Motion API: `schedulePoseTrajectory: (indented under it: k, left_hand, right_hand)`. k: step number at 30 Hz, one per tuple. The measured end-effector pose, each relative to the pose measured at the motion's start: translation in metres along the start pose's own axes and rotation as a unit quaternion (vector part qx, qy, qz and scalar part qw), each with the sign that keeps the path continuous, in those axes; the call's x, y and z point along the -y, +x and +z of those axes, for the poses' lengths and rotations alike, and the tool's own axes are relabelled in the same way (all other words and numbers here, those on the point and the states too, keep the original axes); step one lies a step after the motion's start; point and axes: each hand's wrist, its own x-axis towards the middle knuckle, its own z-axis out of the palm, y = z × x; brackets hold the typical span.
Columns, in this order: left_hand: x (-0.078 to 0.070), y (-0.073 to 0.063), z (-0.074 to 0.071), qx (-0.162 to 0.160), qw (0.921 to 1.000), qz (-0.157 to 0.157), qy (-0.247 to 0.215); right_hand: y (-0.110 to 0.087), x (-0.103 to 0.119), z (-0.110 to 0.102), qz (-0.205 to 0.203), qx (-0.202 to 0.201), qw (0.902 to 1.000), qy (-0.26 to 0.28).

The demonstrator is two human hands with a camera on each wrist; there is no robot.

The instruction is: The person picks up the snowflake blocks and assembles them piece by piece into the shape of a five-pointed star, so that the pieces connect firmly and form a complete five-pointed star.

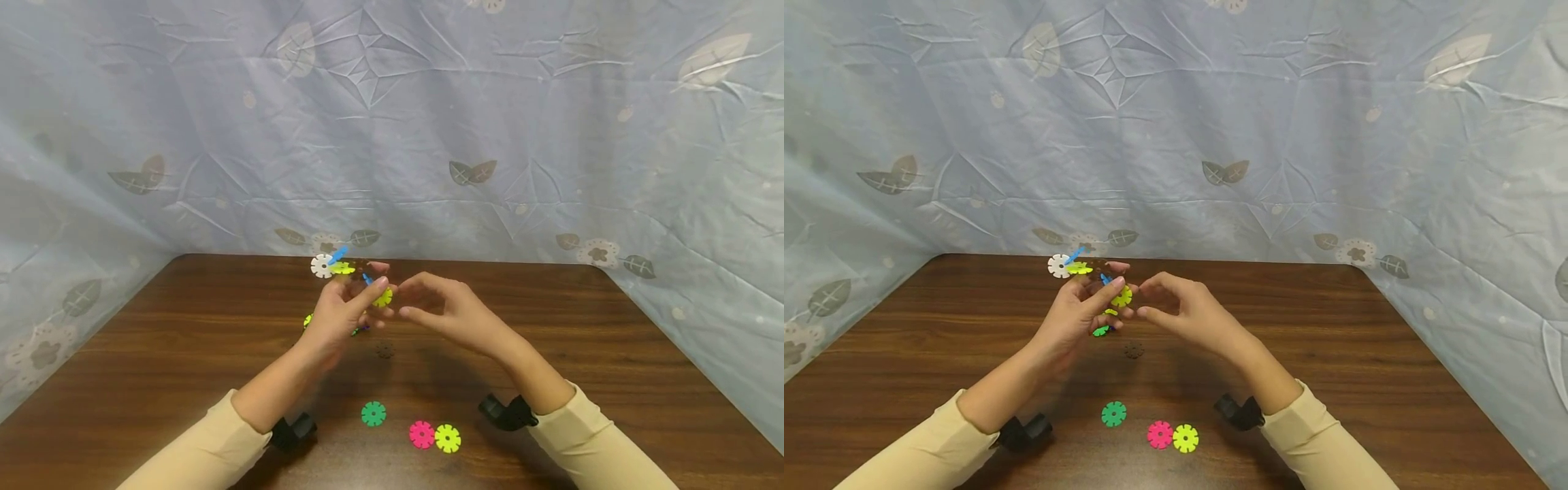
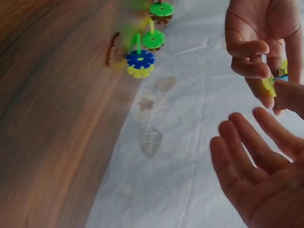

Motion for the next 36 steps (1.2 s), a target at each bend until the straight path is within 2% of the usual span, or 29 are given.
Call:
schedulePoseTrajectory:
  k: [4, 9, 13, 19, 28, 32, 36]
  left_hand:
    - [0.000, 0.002, -0.005, -0.006, 0.9999, 0.000, 0.012]
    - [0.000, 0.003, -0.009, -0.003, 0.9998, -0.001, 0.019]
    - [0.001, 0.002, -0.011, -0.005, 0.9997, -0.005, 0.025]
    - [0.000, 0.003, -0.010, -0.001, 0.9999, -0.003, 0.013]
    - [-0.002, 0.003, -0.009, 0.006, 0.9999, -0.004, 0.012]
    - [-0.002, 0.003, -0.010, 0.008, 0.9999, -0.004, 0.005]
    - [-0.002, 0.003, -0.012, 0.011, 0.9999, -0.005, 0.000]
  right_hand:
    - [0.002, -0.009, 0.005, 0.016, 0.068, 0.9960, -0.056]
    - [0.013, -0.020, 0.013, 0.041, 0.161, 0.9809, -0.101]
    - [0.027, -0.023, 0.020, 0.059, 0.205, 0.9685, -0.129]
    - [0.040, -0.023, 0.033, 0.106, 0.232, 0.9505, -0.177]
    - [0.043, -0.023, 0.047, 0.123, 0.242, 0.9329, -0.237]
    - [0.045, -0.022, 0.049, 0.122, 0.254, 0.9290, -0.240]
    - [0.047, -0.024, 0.050, 0.120, 0.262, 0.9329, -0.216]
